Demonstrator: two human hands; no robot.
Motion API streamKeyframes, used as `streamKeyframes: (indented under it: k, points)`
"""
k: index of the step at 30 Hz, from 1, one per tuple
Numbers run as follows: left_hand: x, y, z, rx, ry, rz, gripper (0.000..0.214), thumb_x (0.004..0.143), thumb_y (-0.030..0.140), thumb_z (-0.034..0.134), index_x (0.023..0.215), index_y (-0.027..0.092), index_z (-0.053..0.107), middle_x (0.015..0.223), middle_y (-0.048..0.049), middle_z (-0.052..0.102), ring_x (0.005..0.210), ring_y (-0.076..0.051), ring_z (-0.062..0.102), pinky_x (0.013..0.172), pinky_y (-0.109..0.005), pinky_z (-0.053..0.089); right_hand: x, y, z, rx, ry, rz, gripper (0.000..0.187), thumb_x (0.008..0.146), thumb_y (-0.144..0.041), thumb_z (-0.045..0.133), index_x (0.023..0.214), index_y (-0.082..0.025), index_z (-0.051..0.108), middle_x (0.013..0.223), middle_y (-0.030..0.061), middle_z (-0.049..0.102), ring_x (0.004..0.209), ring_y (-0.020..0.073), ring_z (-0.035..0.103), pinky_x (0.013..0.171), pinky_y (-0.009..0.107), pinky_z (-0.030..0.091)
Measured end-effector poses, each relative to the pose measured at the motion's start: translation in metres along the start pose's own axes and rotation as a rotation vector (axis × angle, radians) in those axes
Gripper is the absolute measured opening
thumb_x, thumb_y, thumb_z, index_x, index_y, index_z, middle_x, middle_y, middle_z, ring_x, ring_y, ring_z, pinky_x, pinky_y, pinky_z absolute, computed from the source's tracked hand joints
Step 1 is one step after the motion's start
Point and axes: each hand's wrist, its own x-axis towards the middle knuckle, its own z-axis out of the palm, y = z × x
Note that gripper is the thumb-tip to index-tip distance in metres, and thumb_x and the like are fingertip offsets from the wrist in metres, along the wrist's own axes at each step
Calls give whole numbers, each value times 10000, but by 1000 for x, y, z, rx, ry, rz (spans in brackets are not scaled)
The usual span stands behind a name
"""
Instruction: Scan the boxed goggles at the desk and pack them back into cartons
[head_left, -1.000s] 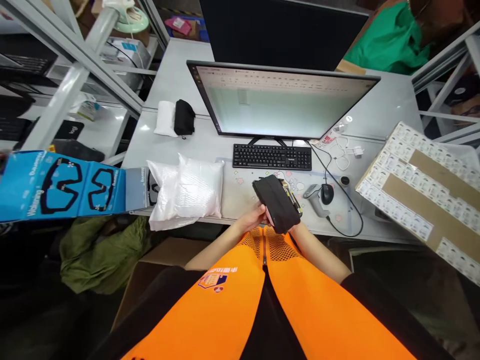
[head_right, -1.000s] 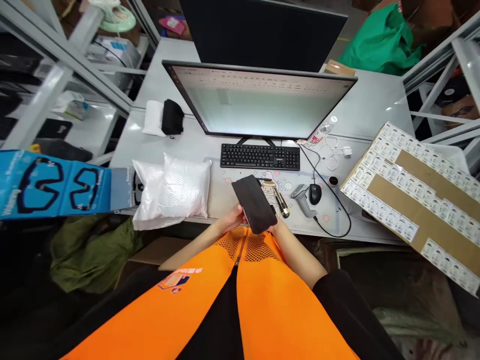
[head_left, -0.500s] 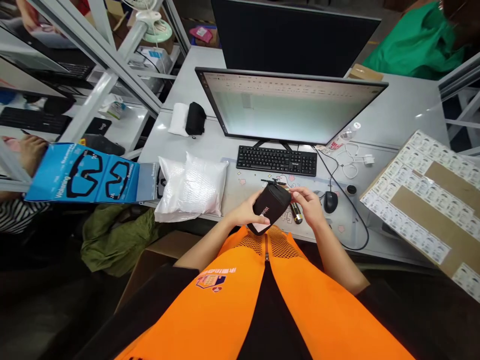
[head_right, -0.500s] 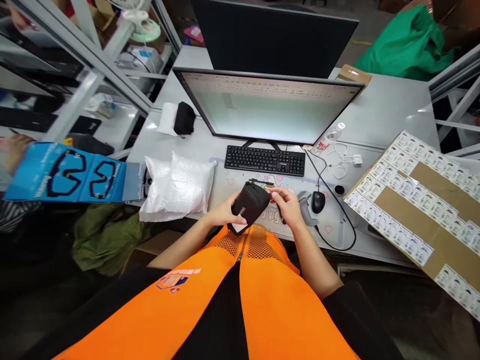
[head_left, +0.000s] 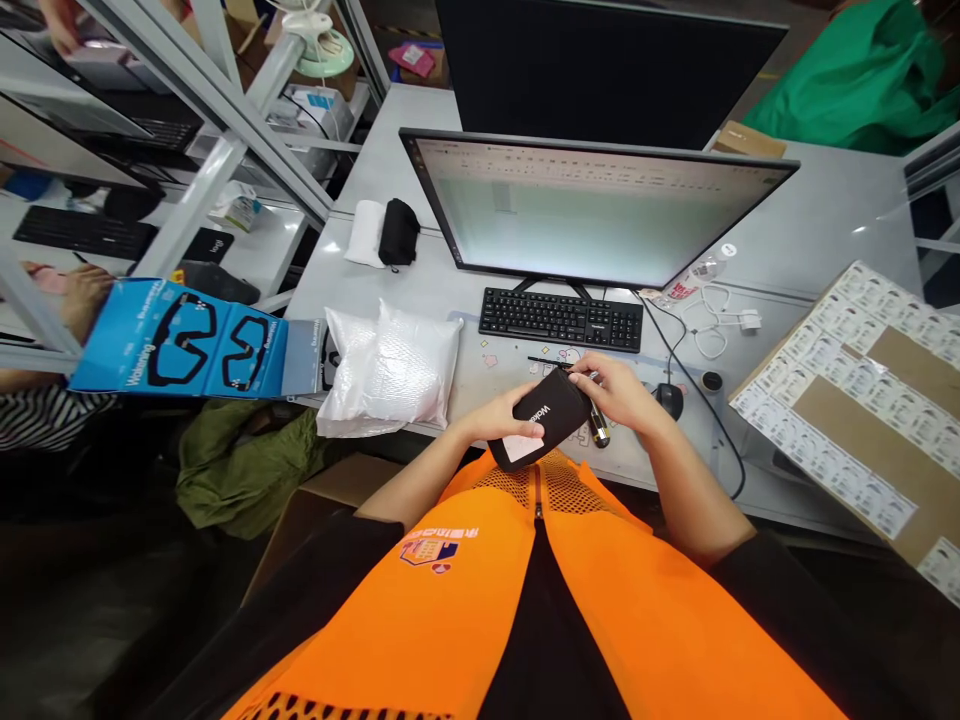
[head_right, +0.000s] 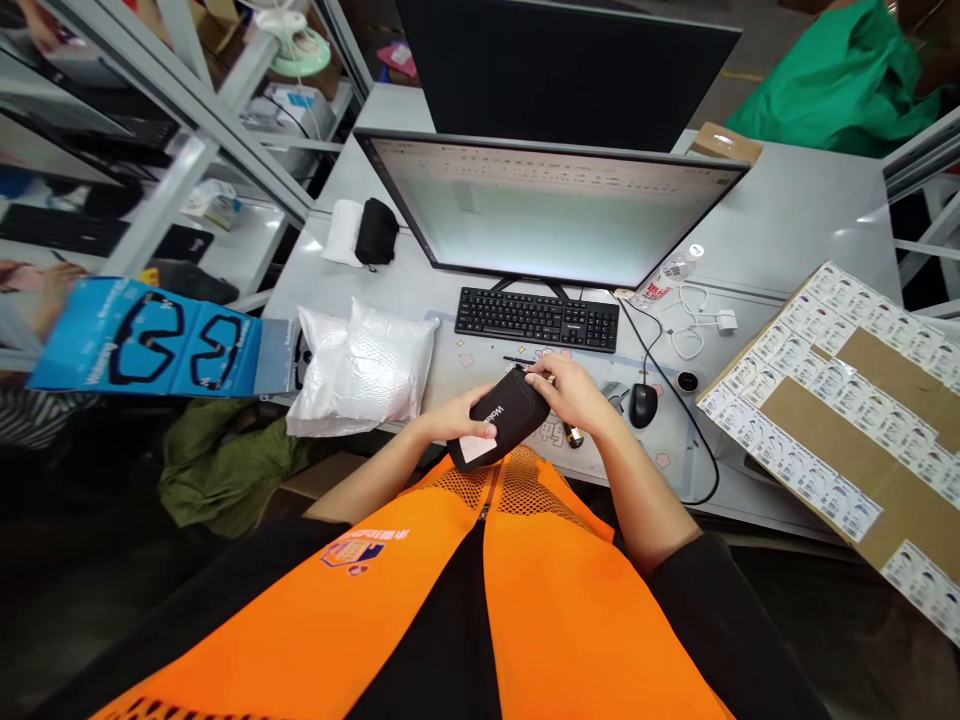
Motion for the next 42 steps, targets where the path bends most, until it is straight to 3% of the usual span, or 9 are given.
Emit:
streamKeyframes:
  k: [7, 14, 21, 24, 28, 31, 34, 39, 42]
  points:
    - [0, -8, 3, -61, 82, -65, 819, 842, 638, 869, 1474, 155, 675, 1396, -161, 728, 1216, -340, 695, 968, -375, 558, 13, 0, -5, -337, -105, -109, 188, 1080, -244, 477, 957, -211, 615, 1028, 123, 735, 1014, 277, 658, 911, 375, 493]
    - [-3, -7, 2, -357, 68, -260, 863, 799, 696, 888, 1451, 168, 685, 1124, -117, 790, 795, -188, 705, 672, -279, 493, 9, -10, -22, -706, -307, -36, 190, 1127, -270, 475, 1079, -190, 640, 1050, 136, 766, 924, 271, 693, 753, 334, 411]
    - [1, -4, 11, -425, 272, -290, 809, 734, 671, 949, 1307, 140, 738, 931, -71, 781, 706, -159, 686, 627, -265, 474, -8, -32, -12, -811, -399, 93, 245, 1152, -316, 470, 1156, -155, 655, 1113, 178, 798, 979, 302, 748, 740, 328, 408]
    - [10, -8, 19, -531, 424, -273, 729, 755, 646, 949, 1231, 132, 749, 968, -94, 806, 736, -176, 721, 663, -277, 529, -21, -42, 9, -775, -437, 128, 266, 1153, -333, 473, 1190, -160, 672, 1130, 172, 811, 996, 302, 765, 754, 327, 443]
    - [31, -11, 24, -784, 621, -240, 614, 865, 658, 853, 1129, 111, 761, 939, -118, 821, 736, -199, 748, 733, -317, 613, -37, -57, 62, -669, -449, 85, 271, 1146, -334, 491, 1129, -181, 715, 1105, 156, 823, 1015, 292, 776, 782, 322, 486]
    - [45, -8, 27, -983, 710, -196, 624, 945, 670, 755, 1181, 92, 764, 947, -136, 831, 813, -231, 786, 854, -358, 649, -37, -63, 105, -611, -411, 90, 270, 1128, -330, 529, 1144, -168, 744, 1088, 183, 826, 1004, 311, 785, 791, 343, 508]
    - [50, -1, 31, -1090, 792, -108, 640, 1011, 663, 653, 1284, 93, 756, 1012, -140, 844, 974, -266, 808, 983, -387, 641, -29, -60, 128, -562, -371, 128, 288, 1128, -289, 511, 1171, -159, 764, 1113, 190, 829, 993, 312, 790, 797, 355, 514]
    - [36, 7, 34, -1112, 671, -6, 633, 1043, 676, 568, 1288, 130, 778, 1049, -129, 848, 1072, -293, 804, 992, -402, 650, -32, -50, 105, -313, -385, 11, 212, 1073, -331, 654, 968, -185, 766, 986, 108, 825, 900, 254, 762, 739, 309, 474]
    - [23, 3, 28, -1076, 568, -39, 608, 1028, 683, 587, 1159, 132, 809, 959, -124, 844, 998, -298, 816, 928, -406, 670, -42, -49, 73, -45, -298, 12, 371, 1062, -469, 649, 797, -213, 689, 737, 22, 729, 699, 193, 678, 653, 289, 428]
